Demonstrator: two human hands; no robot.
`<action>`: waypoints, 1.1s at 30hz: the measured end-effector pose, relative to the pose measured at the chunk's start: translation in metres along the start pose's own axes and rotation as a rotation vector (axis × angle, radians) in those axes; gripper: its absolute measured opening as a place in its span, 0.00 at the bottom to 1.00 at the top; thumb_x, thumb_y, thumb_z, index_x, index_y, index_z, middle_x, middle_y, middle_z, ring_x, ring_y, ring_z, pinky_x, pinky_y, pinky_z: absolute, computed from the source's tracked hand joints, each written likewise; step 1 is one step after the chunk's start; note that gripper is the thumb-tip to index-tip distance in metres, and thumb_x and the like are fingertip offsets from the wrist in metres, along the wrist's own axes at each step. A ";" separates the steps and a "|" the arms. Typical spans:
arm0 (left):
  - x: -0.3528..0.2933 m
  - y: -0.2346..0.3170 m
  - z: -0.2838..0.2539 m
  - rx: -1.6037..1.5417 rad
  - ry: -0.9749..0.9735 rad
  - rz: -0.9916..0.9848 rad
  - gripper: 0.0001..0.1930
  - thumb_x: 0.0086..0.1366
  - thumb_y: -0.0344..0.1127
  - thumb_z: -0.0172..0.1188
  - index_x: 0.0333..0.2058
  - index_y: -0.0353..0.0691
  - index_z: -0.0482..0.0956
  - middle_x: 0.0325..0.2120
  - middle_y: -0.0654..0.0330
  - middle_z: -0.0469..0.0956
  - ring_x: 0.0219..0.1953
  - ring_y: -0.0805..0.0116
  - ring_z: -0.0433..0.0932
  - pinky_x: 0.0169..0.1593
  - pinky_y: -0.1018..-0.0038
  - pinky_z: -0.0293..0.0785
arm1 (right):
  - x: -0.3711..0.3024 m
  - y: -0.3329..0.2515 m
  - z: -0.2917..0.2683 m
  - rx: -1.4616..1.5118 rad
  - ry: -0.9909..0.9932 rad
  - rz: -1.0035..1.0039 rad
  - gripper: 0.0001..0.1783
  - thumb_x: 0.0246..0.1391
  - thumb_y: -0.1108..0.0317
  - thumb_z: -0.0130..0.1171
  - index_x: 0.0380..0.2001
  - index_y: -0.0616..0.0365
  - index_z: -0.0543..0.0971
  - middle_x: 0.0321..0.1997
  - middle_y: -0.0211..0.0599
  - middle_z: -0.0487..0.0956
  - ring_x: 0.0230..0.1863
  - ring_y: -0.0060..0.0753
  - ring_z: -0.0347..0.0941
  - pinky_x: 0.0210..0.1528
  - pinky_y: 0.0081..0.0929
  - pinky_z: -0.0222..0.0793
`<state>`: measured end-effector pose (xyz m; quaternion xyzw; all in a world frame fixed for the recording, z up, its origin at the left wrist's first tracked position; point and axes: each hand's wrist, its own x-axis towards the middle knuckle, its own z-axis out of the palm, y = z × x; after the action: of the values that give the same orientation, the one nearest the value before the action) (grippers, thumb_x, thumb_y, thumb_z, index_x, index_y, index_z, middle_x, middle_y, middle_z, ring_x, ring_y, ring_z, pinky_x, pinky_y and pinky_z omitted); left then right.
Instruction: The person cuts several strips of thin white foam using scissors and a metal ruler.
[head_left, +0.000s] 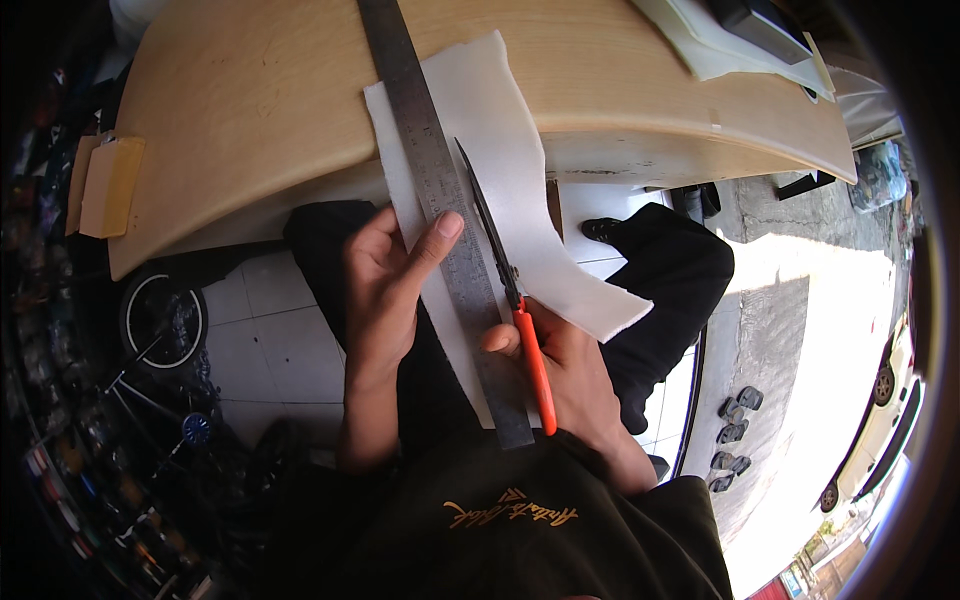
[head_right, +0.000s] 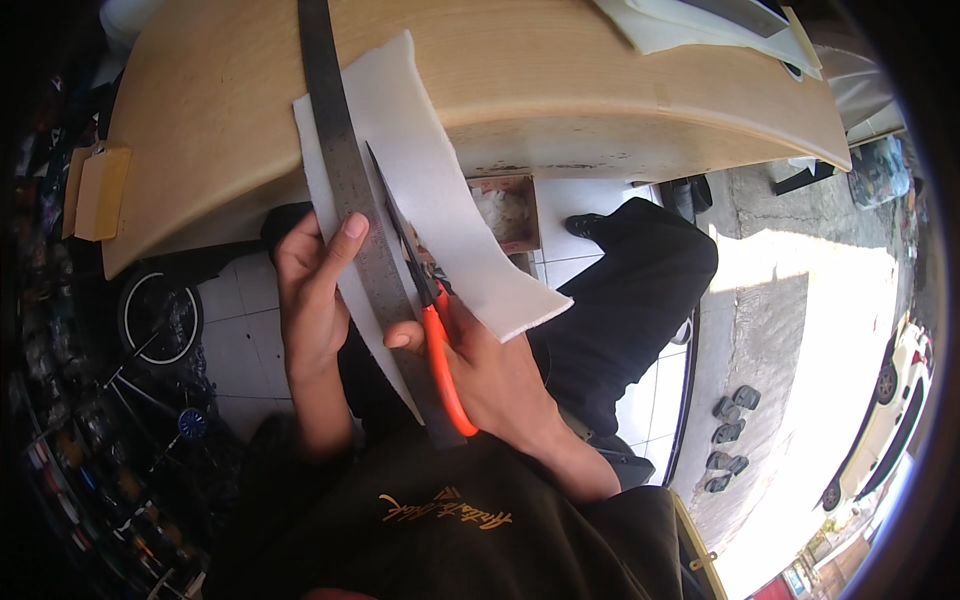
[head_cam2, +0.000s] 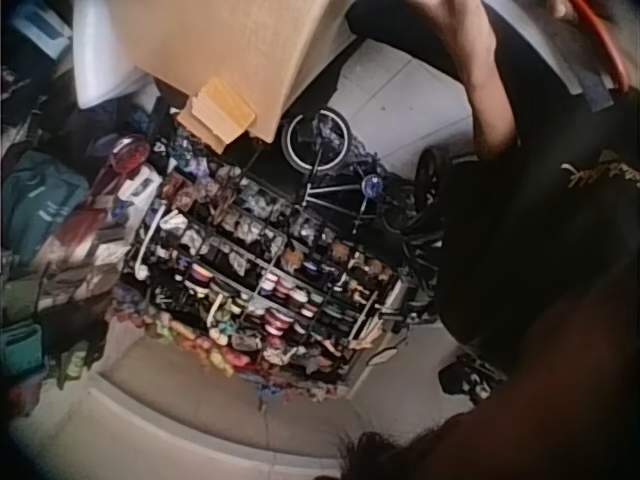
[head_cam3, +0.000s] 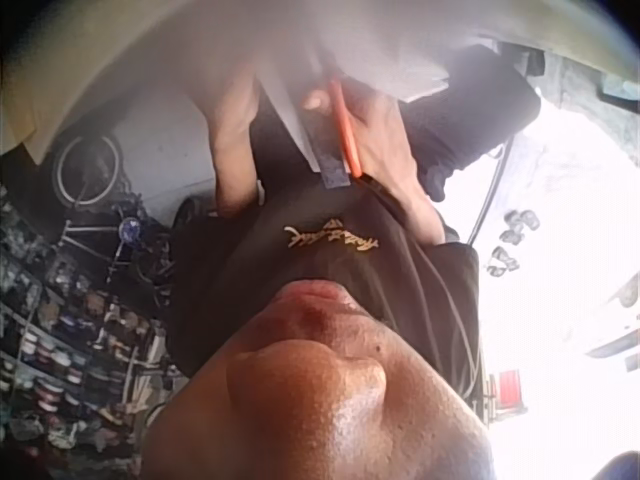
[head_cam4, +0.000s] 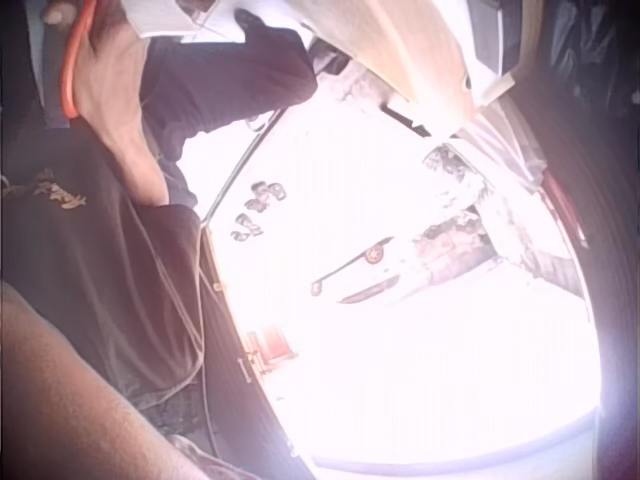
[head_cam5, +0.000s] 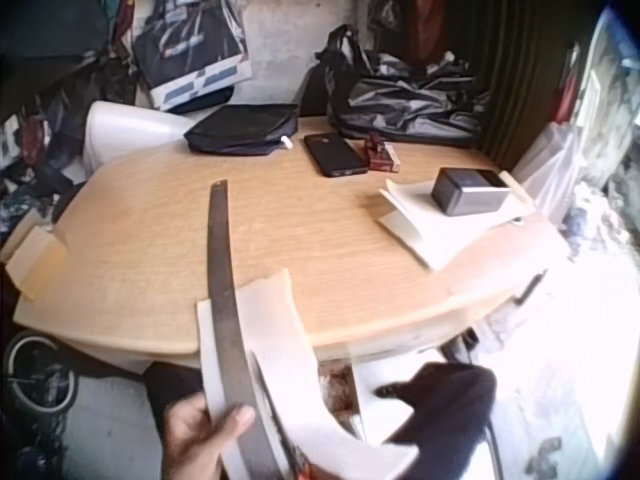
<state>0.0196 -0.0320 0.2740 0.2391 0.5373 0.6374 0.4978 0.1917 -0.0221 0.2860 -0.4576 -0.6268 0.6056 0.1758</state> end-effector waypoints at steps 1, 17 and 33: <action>0.000 0.000 -0.001 0.025 -0.011 0.004 0.11 0.62 0.31 0.63 0.39 0.28 0.78 0.33 0.58 0.81 0.35 0.79 0.76 0.43 0.80 0.71 | 0.000 0.000 -0.001 -0.004 -0.006 0.007 0.39 0.51 0.34 0.57 0.26 0.70 0.73 0.20 0.48 0.70 0.23 0.45 0.66 0.30 0.37 0.65; 0.000 -0.001 0.000 0.053 -0.026 0.025 0.11 0.62 0.30 0.64 0.39 0.29 0.77 0.34 0.59 0.80 0.36 0.79 0.76 0.43 0.80 0.71 | 0.001 -0.005 -0.006 0.028 -0.044 0.083 0.42 0.47 0.30 0.57 0.16 0.67 0.67 0.10 0.32 0.60 0.16 0.22 0.53 0.19 0.31 0.52; -0.005 -0.010 0.011 -0.041 -0.119 -0.014 0.17 0.64 0.33 0.52 0.47 0.25 0.73 0.43 0.48 0.78 0.42 0.64 0.78 0.49 0.70 0.72 | 0.004 -0.004 -0.001 0.008 -0.025 0.037 0.43 0.50 0.30 0.52 0.17 0.68 0.68 0.10 0.39 0.63 0.15 0.29 0.56 0.20 0.33 0.55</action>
<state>0.0348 -0.0326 0.2695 0.2626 0.4951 0.6296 0.5381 0.1889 -0.0180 0.2889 -0.4609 -0.6180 0.6168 0.1586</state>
